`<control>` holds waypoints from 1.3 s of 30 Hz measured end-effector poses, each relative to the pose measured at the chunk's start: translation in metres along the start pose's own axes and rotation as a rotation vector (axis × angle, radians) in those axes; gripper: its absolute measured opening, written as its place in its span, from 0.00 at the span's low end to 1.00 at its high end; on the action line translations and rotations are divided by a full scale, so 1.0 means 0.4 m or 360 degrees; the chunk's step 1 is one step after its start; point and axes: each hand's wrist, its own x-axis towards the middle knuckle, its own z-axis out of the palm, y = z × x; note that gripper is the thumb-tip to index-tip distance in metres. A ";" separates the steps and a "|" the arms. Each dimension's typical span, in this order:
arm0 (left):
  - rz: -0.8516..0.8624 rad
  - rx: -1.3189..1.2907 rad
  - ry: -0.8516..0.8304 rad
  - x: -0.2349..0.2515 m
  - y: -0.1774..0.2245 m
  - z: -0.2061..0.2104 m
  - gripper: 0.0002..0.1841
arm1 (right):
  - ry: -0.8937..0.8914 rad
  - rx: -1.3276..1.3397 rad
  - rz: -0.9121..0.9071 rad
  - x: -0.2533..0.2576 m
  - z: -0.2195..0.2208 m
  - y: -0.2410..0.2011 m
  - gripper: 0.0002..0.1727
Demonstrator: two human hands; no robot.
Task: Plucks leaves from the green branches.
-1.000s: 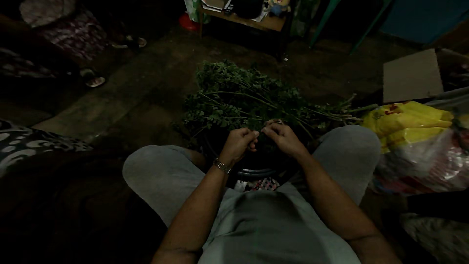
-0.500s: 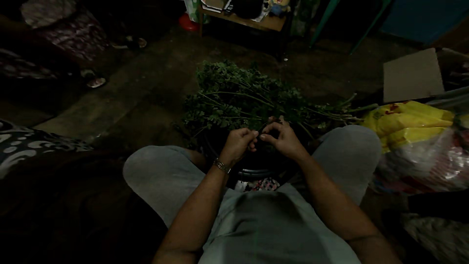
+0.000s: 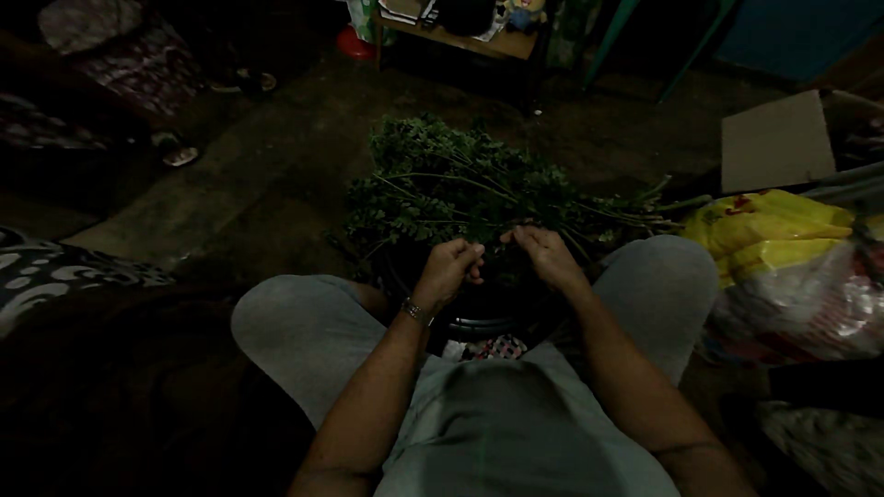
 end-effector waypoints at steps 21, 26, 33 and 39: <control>-0.0039 -0.0096 0.0012 0.005 -0.001 -0.009 0.08 | -0.0061 -0.0144 0.0033 0.004 -0.011 -0.006 0.20; -0.0029 -0.0092 0.0000 0.006 -0.004 -0.005 0.08 | -0.0113 -0.0149 -0.0021 0.001 0.000 -0.005 0.12; -0.0028 -0.0076 0.0004 0.003 -0.001 -0.005 0.08 | -0.0006 -0.0288 0.0088 0.004 -0.001 -0.010 0.14; -0.0049 -0.0091 0.0019 0.001 0.005 -0.003 0.08 | -0.0172 -0.0245 -0.0034 -0.002 0.000 -0.006 0.13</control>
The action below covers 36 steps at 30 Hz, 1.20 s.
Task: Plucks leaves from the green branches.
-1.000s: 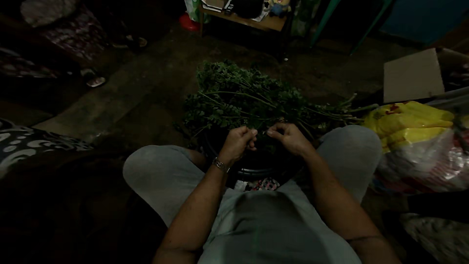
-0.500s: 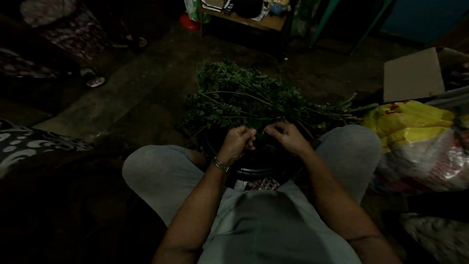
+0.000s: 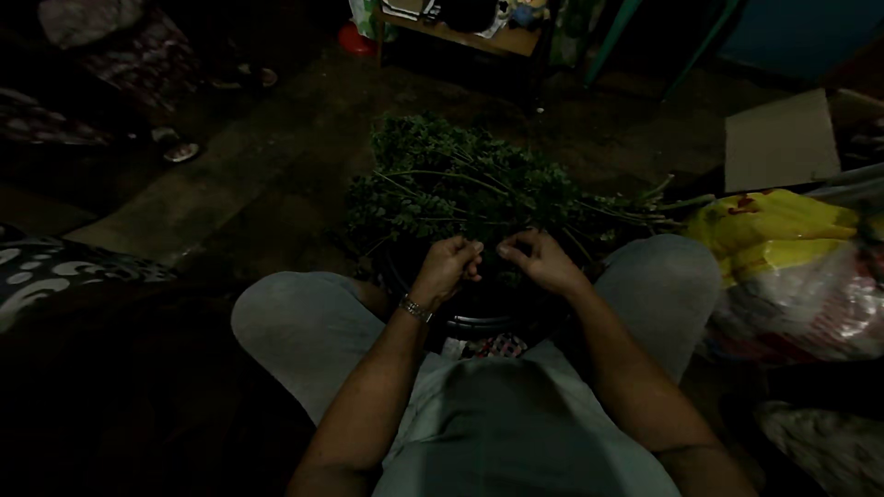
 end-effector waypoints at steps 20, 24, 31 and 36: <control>0.0010 -0.0048 0.0011 0.002 -0.001 -0.009 0.09 | 0.0035 0.0119 0.0151 0.001 -0.025 -0.003 0.16; -0.0005 -0.0093 0.0027 0.001 0.004 -0.008 0.08 | -0.0042 0.0041 0.0157 -0.001 -0.023 -0.008 0.10; 0.0013 -0.0038 0.0063 -0.002 0.011 -0.017 0.08 | 0.0145 -0.0011 0.0181 0.004 -0.020 -0.003 0.11; 0.0025 -0.0139 0.0076 0.004 0.005 -0.026 0.08 | 0.0116 0.0059 0.0065 0.001 -0.026 0.008 0.18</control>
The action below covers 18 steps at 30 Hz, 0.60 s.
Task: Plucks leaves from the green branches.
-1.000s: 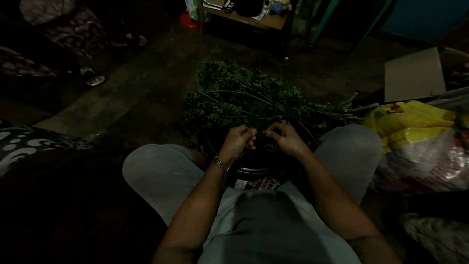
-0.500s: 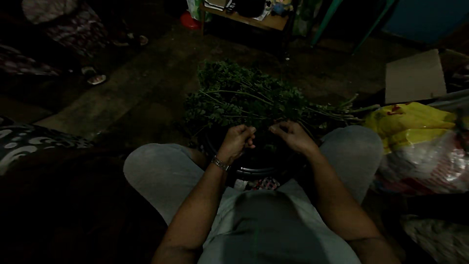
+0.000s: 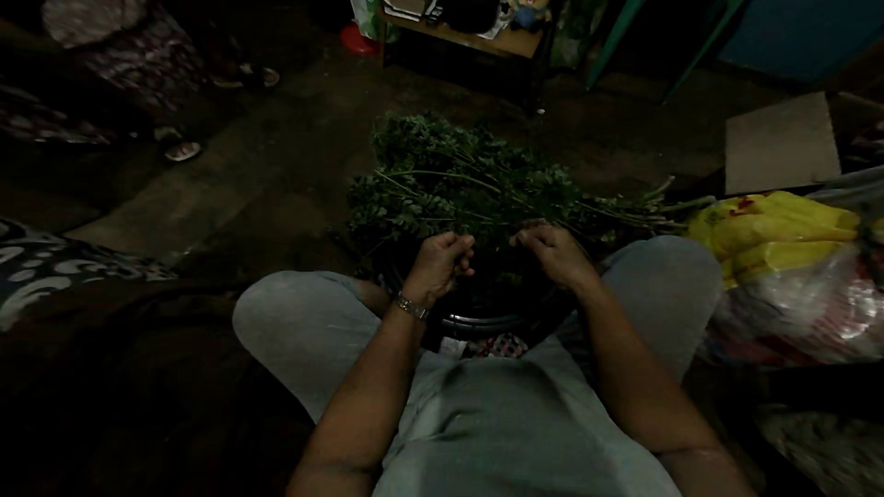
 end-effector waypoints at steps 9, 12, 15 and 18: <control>0.0009 0.0064 0.0011 0.005 -0.004 -0.001 0.09 | -0.0070 -0.0107 -0.0029 0.004 0.010 0.000 0.11; 0.0012 0.0034 0.0021 0.007 -0.004 -0.002 0.10 | -0.0003 -0.0190 0.0052 0.002 0.005 -0.007 0.13; 0.0033 0.0040 0.0010 0.007 -0.004 -0.009 0.10 | 0.0053 -0.0213 0.0032 0.004 -0.002 -0.001 0.16; 0.0013 -0.0004 0.0013 0.007 -0.004 -0.006 0.10 | 0.0014 -0.0144 -0.0044 0.008 0.004 0.010 0.18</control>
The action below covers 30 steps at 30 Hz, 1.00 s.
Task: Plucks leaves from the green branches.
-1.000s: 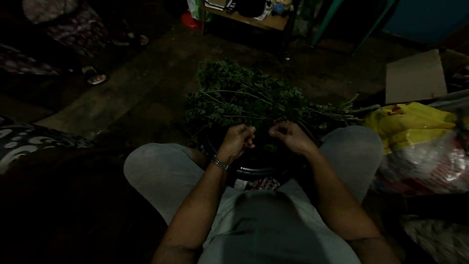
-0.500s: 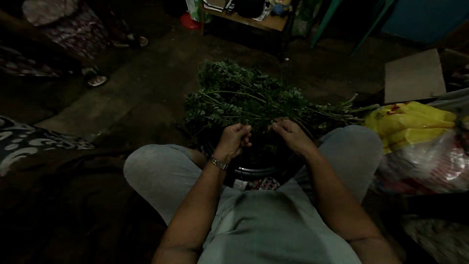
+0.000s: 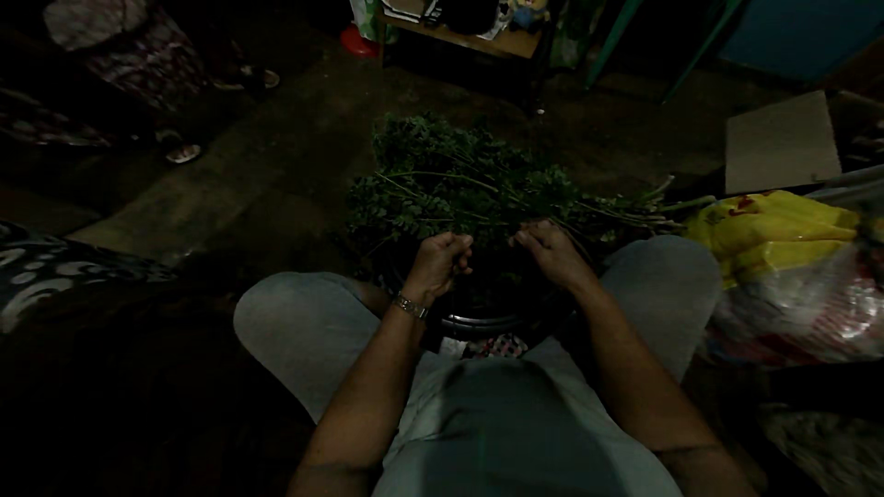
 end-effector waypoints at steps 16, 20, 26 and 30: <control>-0.0002 0.0084 -0.0005 0.000 0.004 -0.006 0.10 | 0.0095 -0.0050 -0.0018 -0.004 0.003 -0.001 0.16; -0.0014 0.0061 0.0003 -0.002 0.008 -0.006 0.10 | 0.0055 -0.0013 -0.0004 -0.008 -0.017 -0.005 0.22; -0.0005 0.0069 0.0012 -0.004 0.011 -0.007 0.10 | -0.0100 -0.0034 -0.0071 -0.002 0.001 0.000 0.12; -0.0008 0.0055 0.0037 -0.005 0.012 -0.005 0.09 | -0.0021 -0.0133 -0.0049 -0.002 0.004 -0.005 0.11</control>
